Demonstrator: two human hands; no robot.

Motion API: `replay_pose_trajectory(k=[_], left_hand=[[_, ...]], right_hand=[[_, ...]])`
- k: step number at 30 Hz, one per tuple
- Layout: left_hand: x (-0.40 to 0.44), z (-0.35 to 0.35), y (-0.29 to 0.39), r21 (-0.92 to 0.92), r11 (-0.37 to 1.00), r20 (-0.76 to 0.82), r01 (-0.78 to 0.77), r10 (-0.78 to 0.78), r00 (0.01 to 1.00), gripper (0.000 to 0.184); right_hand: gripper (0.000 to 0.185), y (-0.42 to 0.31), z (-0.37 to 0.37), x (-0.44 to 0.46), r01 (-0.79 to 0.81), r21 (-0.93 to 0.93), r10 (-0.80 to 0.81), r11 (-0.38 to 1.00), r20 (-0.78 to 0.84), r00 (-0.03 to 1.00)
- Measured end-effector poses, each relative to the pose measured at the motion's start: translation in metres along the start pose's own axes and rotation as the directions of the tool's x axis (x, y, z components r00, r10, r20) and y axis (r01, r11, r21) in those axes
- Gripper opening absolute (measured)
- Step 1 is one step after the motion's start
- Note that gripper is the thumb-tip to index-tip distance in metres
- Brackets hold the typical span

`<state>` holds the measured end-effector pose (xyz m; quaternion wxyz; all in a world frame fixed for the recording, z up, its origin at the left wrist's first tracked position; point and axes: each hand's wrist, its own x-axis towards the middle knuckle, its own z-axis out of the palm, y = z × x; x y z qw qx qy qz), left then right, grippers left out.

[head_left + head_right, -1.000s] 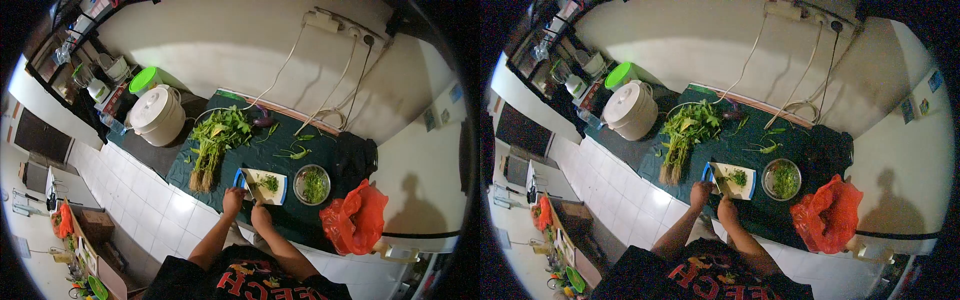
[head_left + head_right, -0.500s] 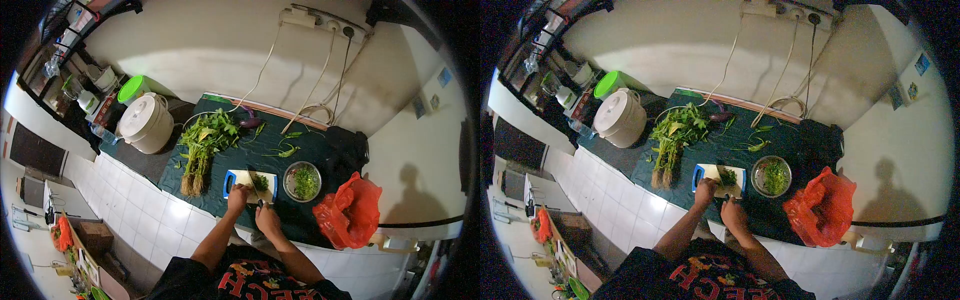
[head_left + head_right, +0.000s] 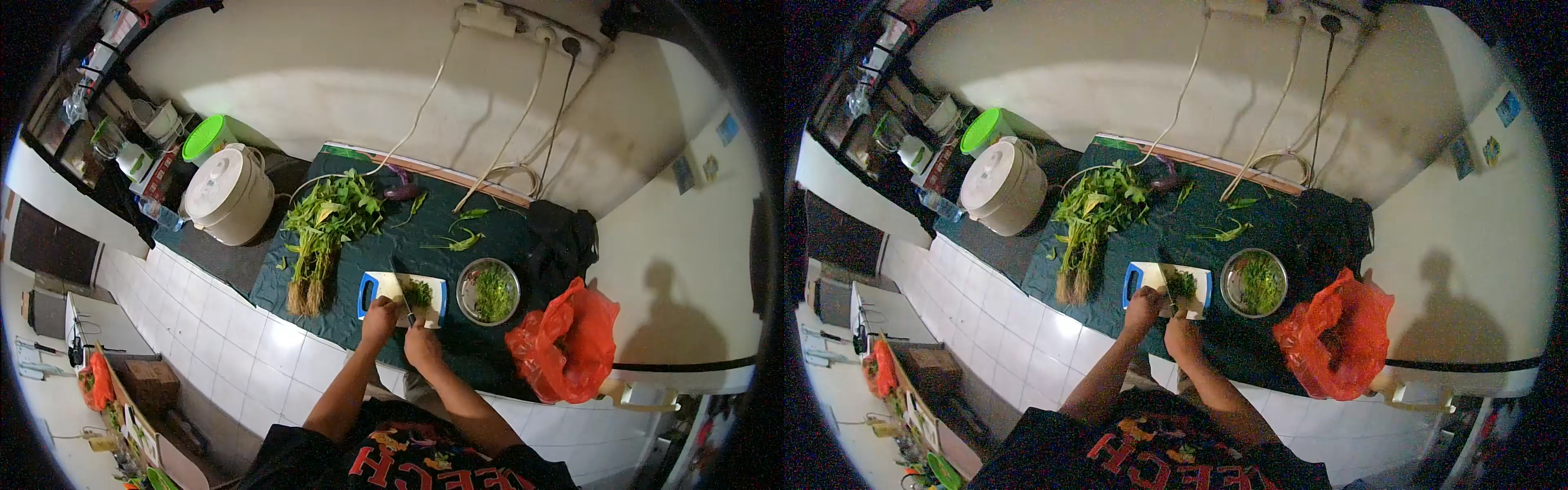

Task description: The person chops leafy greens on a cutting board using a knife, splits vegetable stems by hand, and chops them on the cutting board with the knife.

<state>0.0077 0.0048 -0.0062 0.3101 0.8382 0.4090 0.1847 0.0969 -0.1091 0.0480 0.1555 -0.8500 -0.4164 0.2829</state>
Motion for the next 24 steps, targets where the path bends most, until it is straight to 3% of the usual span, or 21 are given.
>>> replay_pose_trajectory(k=[2, 7, 9, 12, 14, 18, 21, 24], left_hand=[[-0.006, 0.006, -0.008, 0.013, 1.000, 0.002, 0.005, -0.005, 1.000, 0.019], [-0.002, -0.002, -0.005, -0.114, 0.992, -0.006, 0.051, -0.052, 0.999, 0.021], [0.003, -0.003, -0.009, -0.085, 0.996, 0.013, 0.037, -0.036, 0.999, 0.022], [0.005, -0.005, -0.009, -0.083, 0.996, 0.024, 0.034, -0.032, 0.999, 0.023], [0.009, -0.007, -0.008, -0.109, 0.993, 0.015, 0.052, -0.051, 0.999, 0.024], [0.011, -0.006, -0.015, -0.099, 0.989, 0.043, 0.109, -0.105, 0.994, 0.024], [0.009, -0.009, -0.011, -0.093, 0.984, 0.054, 0.151, -0.147, 0.988, 0.023], [0.010, -0.011, -0.006, -0.092, 0.976, 0.068, 0.196, -0.191, 0.979, 0.023]], right_hand=[[0.028, -0.007, -0.011, -0.009, -0.040, 0.011, 0.039, 0.999, 0.089, 0.995], [0.030, 0.009, 0.017, -0.013, -0.053, 0.105, 0.046, 0.993, 0.064, 0.997], [0.031, 0.005, 0.013, -0.005, -0.057, 0.126, 0.048, 0.990, 0.073, 0.996], [0.032, 0.000, 0.002, 0.001, 0.014, 0.079, -0.018, 0.997, 0.048, 0.999], [0.032, -0.001, 0.002, -0.008, -0.026, 0.042, 0.020, 0.999, 0.131, 0.991], [0.037, 0.019, 0.025, -0.006, -0.092, 0.055, 0.086, 0.994, 0.106, 0.991], [0.042, 0.007, 0.007, 0.002, -0.018, 0.044, 0.014, 0.999, 0.090, 0.996], [0.044, 0.006, 0.004, 0.007, -0.018, -0.087, 0.035, 0.996, 0.200, 0.979]])
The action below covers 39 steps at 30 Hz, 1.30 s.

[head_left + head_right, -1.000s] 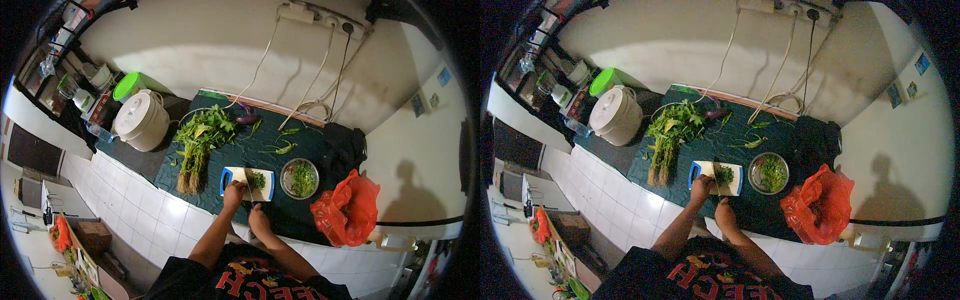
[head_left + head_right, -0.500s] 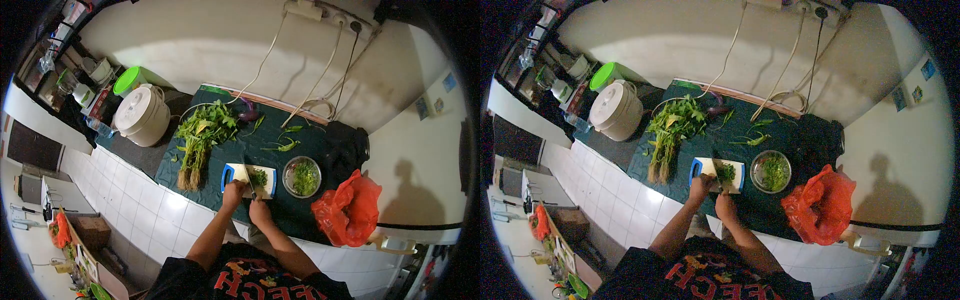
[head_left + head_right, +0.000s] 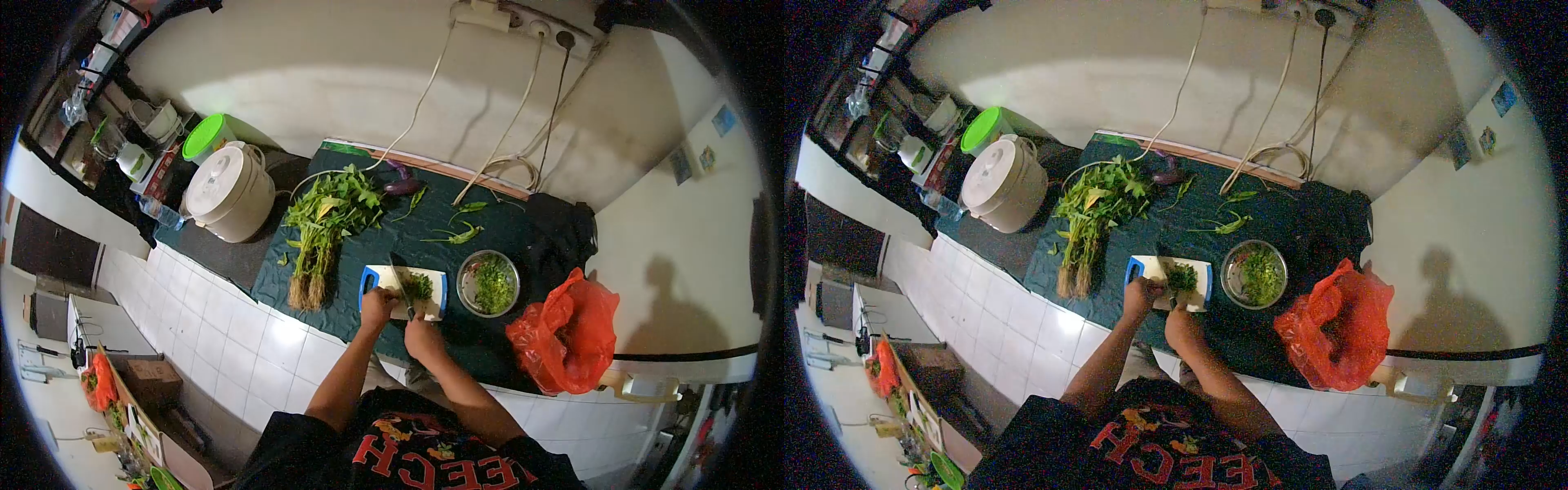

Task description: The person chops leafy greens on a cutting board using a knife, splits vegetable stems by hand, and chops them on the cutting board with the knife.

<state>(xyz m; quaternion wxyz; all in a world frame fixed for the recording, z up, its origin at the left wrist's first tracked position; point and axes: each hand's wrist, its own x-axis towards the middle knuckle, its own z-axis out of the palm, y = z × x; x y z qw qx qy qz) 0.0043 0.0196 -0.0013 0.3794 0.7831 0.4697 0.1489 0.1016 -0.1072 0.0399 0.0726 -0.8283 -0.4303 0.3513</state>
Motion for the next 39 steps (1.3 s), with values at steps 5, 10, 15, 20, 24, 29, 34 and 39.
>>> replay_pose_trajectory(k=[5, 10, 15, 20, 24, 29, 34, 39], left_hand=[[-0.002, 0.004, -0.007, 0.026, 0.995, -0.042, -0.098, 0.099, 0.994, 0.020], [-0.015, 0.006, -0.003, 0.190, 0.959, 0.005, -0.210, 0.213, 0.977, 0.020], [-0.028, -0.005, 0.000, 0.382, 0.868, 0.101, -0.318, 0.303, 0.948, 0.027], [-0.032, -0.010, -0.002, 0.384, 0.868, 0.168, -0.314, 0.269, 0.948, 0.032], [-0.028, 0.000, -0.016, 0.262, 0.920, 0.122, -0.291, 0.267, 0.956, 0.031], [-0.029, 0.004, -0.017, 0.198, 0.936, 0.042, -0.291, 0.288, 0.957, 0.026], [-0.029, 0.003, -0.015, 0.195, 0.950, 0.026, -0.244, 0.244, 0.969, 0.026], [-0.031, 0.008, -0.019, 0.150, 0.953, -0.061, -0.264, 0.275, 0.959, 0.022]], right_hand=[[0.035, 0.010, 0.027, -0.011, 0.013, 0.176, 0.006, 0.984, -0.108, 0.994], [0.035, -0.003, 0.005, 0.007, 0.090, 0.070, -0.076, 0.994, -0.182, 0.980], [0.038, 0.000, 0.020, -0.018, -0.010, 0.108, 0.022, 0.994, -0.116, 0.993], [0.037, 0.001, 0.011, 0.007, 0.053, 0.039, -0.048, 0.998, -0.109, 0.993], [0.033, -0.013, -0.001, -0.013, -0.032, 0.091, 0.039, 0.995, -0.074, 0.996], [0.031, 0.001, 0.023, -0.005, 0.038, 0.075, -0.024, 0.996, -0.173, 0.985], [0.032, 0.000, 0.015, -0.003, 0.048, 0.052, -0.039, 0.997, -0.177, 0.983], [0.029, 0.005, 0.035, -0.008, 0.017, -0.002, -0.017, 1.000, -0.213, 0.977]])
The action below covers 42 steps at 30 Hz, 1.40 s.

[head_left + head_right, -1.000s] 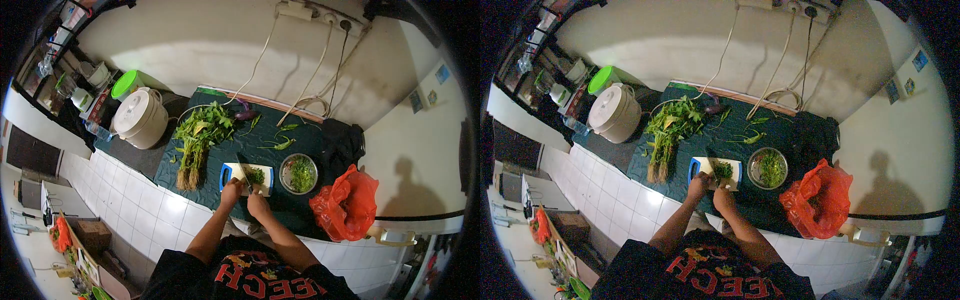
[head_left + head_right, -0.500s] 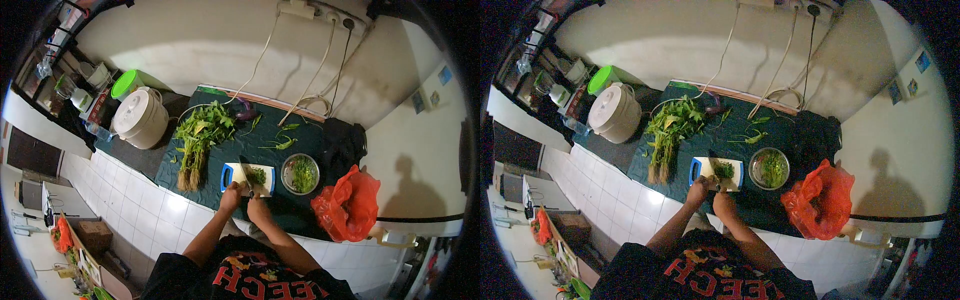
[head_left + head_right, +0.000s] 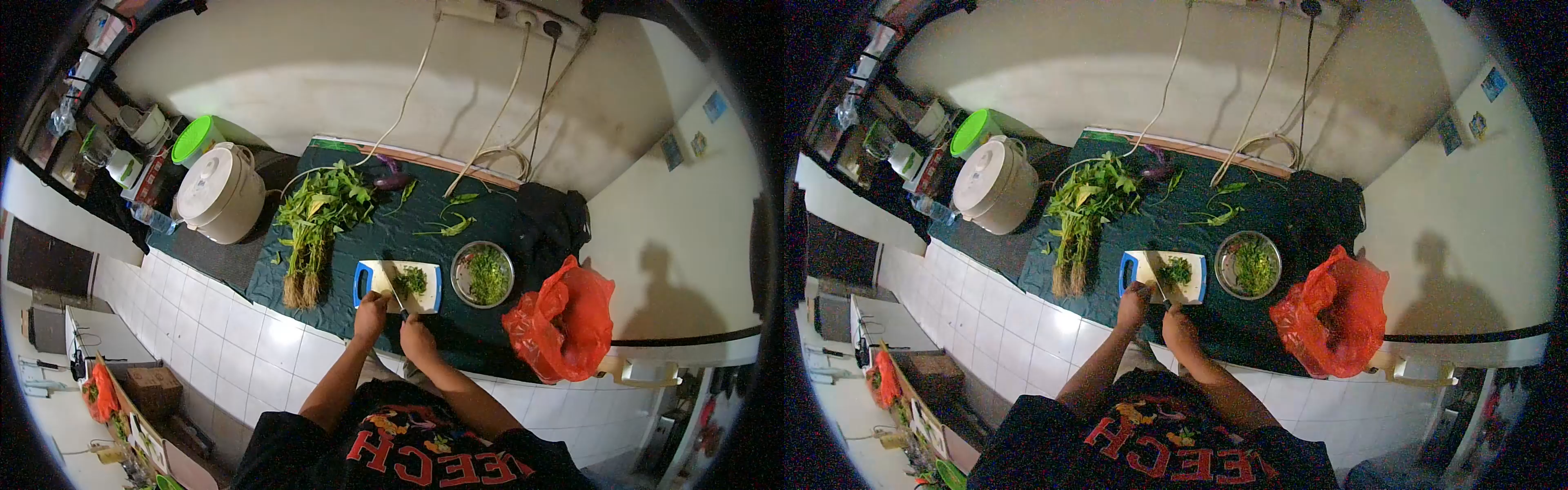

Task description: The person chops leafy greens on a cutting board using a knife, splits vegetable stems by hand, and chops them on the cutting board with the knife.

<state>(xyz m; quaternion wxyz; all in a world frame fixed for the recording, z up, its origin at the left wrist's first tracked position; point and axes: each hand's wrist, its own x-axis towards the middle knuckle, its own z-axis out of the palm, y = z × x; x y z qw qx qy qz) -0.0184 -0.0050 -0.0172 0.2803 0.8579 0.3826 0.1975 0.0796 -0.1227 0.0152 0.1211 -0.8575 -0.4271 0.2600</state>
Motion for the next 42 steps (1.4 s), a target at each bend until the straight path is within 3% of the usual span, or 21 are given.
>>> replay_pose_trajectory(k=[5, 7, 11, 13, 17, 20, 25, 33, 35, 37, 42], left_hand=[[0.005, 0.001, -0.003, -0.043, 0.999, -0.037, 0.015, -0.016, 0.999, 0.018], [0.005, 0.004, -0.003, -0.092, 0.985, -0.036, 0.144, -0.148, 0.988, 0.016], [0.006, 0.002, 0.001, -0.139, 0.982, -0.066, 0.127, -0.137, 0.988, 0.015], [0.004, -0.001, 0.002, -0.132, 0.982, -0.069, 0.135, -0.145, 0.987, 0.017], [0.008, -0.008, 0.014, -0.168, 0.959, -0.056, 0.227, -0.239, 0.969, 0.020], [0.006, -0.011, 0.019, -0.286, 0.929, -0.094, 0.235, -0.271, 0.958, 0.021], [0.004, -0.009, 0.017, -0.126, 0.974, -0.062, 0.188, -0.197, 0.978, 0.018], [-0.002, -0.009, 0.016, -0.111, 0.984, -0.044, 0.136, -0.142, 0.989, 0.020], [-0.005, -0.009, 0.017, -0.082, 0.985, -0.016, 0.150, -0.151, 0.988, 0.022], [-0.008, -0.009, 0.017, 0.021, 0.997, 0.002, 0.069, -0.069, 0.998, 0.026], [-0.012, -0.003, 0.006, 0.011, 0.999, -0.005, 0.035, -0.035, 0.999, 0.027]], right_hand=[[0.031, -0.009, -0.020, 0.014, 0.029, 0.016, -0.029, 0.999, 0.033, 0.999], [0.032, -0.007, -0.015, 0.002, 0.056, 0.000, -0.056, 0.998, -0.009, 0.998], [0.033, -0.001, -0.006, -0.001, -0.015, 0.019, 0.014, 1.000, 0.059, 0.998], [0.033, -0.002, -0.009, 0.004, 0.066, -0.008, -0.066, 0.998, 0.002, 0.998], [0.033, -0.002, -0.016, 0.009, 0.097, -0.035, -0.095, 0.995, 0.045, 0.994], [0.034, 0.001, -0.007, -0.014, 0.070, 0.013, -0.070, 0.997, 0.015, 0.997], [0.033, -0.002, -0.011, -0.012, 0.039, -0.030, -0.037, 0.999, 0.051, 0.998], [0.033, -0.001, -0.010, -0.015, -0.004, -0.014, 0.005, 1.000, 0.067, 0.998], [0.034, -0.005, -0.014, -0.011, 0.024, 0.017, -0.025, 1.000, 0.037, 0.999], [0.034, -0.005, -0.015, -0.004, 0.037, 0.040, -0.039, 0.999, 0.041, 0.998], [0.035, -0.007, -0.016, -0.015, 0.086, 0.009, -0.086, 0.996, 0.004, 0.996]])
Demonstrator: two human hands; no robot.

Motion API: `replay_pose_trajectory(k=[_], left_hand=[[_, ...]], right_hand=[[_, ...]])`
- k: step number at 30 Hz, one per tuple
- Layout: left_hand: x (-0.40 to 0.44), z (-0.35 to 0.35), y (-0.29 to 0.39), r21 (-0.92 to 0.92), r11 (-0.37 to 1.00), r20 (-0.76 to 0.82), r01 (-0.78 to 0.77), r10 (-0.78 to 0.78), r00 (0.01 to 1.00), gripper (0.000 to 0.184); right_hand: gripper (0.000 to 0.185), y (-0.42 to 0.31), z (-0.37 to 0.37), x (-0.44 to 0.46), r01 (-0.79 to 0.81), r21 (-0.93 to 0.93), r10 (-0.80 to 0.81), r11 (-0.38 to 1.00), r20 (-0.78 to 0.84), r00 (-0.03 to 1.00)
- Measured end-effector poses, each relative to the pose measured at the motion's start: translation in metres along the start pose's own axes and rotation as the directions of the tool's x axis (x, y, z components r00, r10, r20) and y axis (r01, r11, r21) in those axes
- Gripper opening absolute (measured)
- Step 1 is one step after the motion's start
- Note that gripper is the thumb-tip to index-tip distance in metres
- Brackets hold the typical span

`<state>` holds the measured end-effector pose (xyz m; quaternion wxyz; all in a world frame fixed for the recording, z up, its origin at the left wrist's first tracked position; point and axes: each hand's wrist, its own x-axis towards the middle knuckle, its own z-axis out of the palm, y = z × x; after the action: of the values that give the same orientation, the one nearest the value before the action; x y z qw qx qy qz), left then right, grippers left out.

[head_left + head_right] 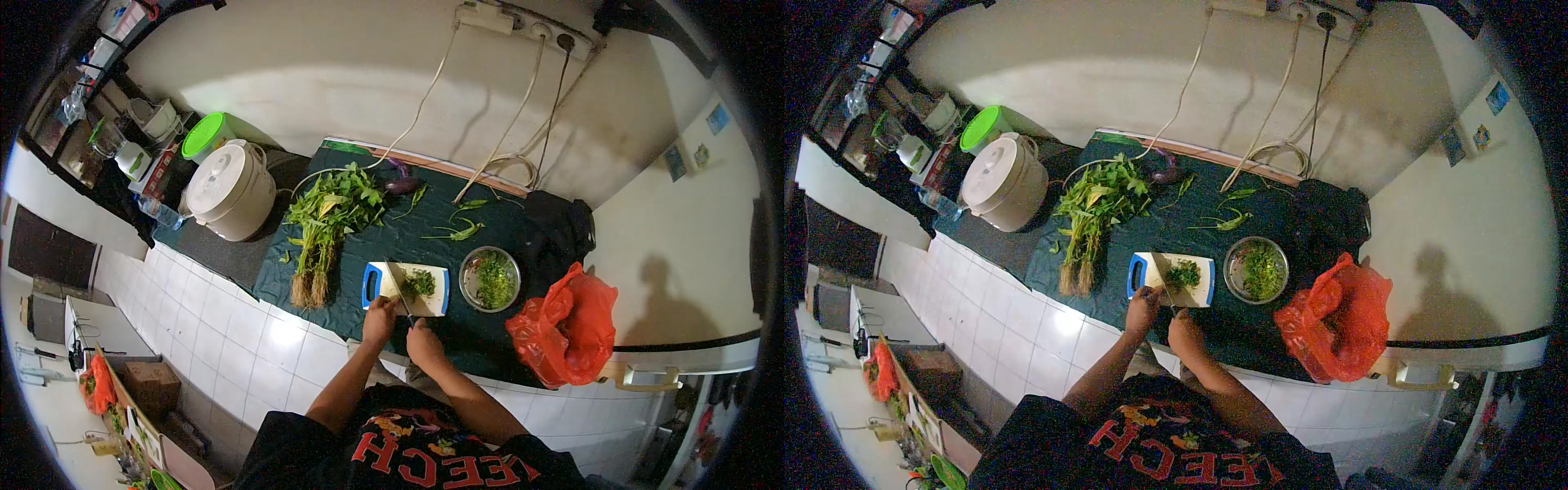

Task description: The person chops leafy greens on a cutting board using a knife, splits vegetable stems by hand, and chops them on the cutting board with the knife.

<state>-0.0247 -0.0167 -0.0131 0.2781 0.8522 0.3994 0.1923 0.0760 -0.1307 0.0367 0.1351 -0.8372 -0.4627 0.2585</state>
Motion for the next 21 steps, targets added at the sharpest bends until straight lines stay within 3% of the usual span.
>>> replay_pose_trajectory(k=[2, 6, 8, 10, 13, 17, 19, 21], left_hand=[[-0.001, 0.001, -0.001, -0.026, 1.000, -0.021, 0.005, -0.005, 1.000, 0.027], [-0.001, -0.005, 0.001, -0.077, 0.992, 0.025, 0.101, -0.100, 0.995, 0.027], [0.002, -0.012, 0.006, -0.069, 0.990, 0.040, 0.122, -0.119, 0.992, 0.027], [-0.002, -0.014, 0.005, 0.122, 0.992, 0.026, 0.025, -0.028, 0.999, 0.028], [-0.010, -0.021, 0.011, 0.190, 0.981, 0.010, -0.038, 0.037, 0.999, 0.030], [-0.011, -0.014, 0.000, 0.076, 0.995, 0.033, 0.057, -0.060, 0.998, 0.030], [-0.011, -0.015, -0.004, 0.041, 0.998, -0.002, 0.036, -0.036, 0.999, 0.030], [-0.008, -0.012, -0.012, -0.021, 1.000, 0.015, -0.001, 0.002, 1.000, 0.029]], right_hand=[[0.037, 0.007, 0.011, -0.003, -0.084, 0.036, 0.082, 0.996, 0.067, 0.994], [0.036, -0.002, -0.006, 0.006, -0.058, 0.070, 0.052, 0.996, 0.082, 0.995], [0.034, 0.000, -0.003, 0.019, 0.010, -0.046, -0.009, 0.999, 0.036, 0.999], [0.034, 0.000, -0.006, 0.015, 0.014, -0.040, -0.013, 0.999, 0.019, 1.000], [0.034, 0.008, 0.004, -0.001, 0.006, -0.029, -0.005, 1.000, 0.024, 1.000], [0.035, 0.010, 0.012, 0.007, -0.029, -0.034, 0.031, 0.999, 0.056, 0.998], [0.035, -0.004, -0.011, 0.011, -0.022, 0.005, 0.022, 1.000, 0.080, 0.997], [0.036, -0.007, -0.016, 0.016, -0.038, -0.074, 0.047, 0.997, 0.118, 0.992]])
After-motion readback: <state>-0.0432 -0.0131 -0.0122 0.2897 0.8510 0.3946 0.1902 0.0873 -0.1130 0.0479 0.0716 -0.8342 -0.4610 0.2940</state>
